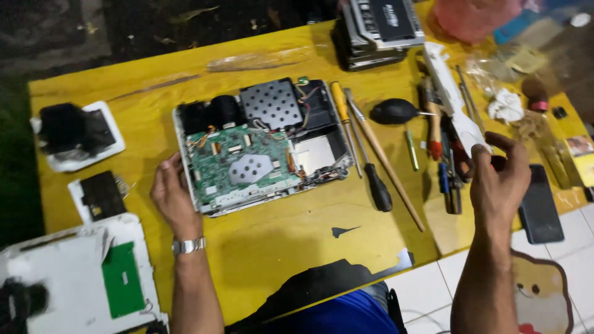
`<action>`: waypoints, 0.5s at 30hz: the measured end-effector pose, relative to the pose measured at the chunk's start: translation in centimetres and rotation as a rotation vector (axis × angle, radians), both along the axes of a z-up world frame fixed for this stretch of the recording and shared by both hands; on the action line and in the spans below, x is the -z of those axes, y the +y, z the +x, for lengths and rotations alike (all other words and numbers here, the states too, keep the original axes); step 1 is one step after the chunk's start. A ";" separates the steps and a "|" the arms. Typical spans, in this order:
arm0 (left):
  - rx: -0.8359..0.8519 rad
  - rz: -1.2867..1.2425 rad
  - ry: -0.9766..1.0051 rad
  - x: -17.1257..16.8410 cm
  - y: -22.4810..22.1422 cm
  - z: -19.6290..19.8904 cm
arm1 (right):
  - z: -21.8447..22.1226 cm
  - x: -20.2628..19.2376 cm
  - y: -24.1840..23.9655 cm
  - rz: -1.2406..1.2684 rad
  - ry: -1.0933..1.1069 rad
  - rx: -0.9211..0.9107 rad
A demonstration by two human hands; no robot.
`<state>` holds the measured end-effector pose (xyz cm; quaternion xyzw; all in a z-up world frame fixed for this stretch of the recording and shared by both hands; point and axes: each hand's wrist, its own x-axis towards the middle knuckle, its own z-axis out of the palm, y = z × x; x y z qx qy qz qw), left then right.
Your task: Removing the top casing of a projector and cleaning the interior components with a brush
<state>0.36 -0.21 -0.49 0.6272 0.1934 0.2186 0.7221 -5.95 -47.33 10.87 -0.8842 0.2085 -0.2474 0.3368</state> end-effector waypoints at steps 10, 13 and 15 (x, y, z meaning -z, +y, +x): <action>-0.044 0.120 0.040 -4.2 -0.5 -1.9 | 1.0 1.8 15.3 0.246 0.062 -0.561; -0.046 0.242 0.221 -4.8 -0.5 -2.4 | 0.7 3.5 15.9 -0.171 -0.156 -0.747; -0.103 0.573 0.312 -3.6 -0.4 -2.4 | 0.7 4.4 15.5 -0.230 -0.140 -0.833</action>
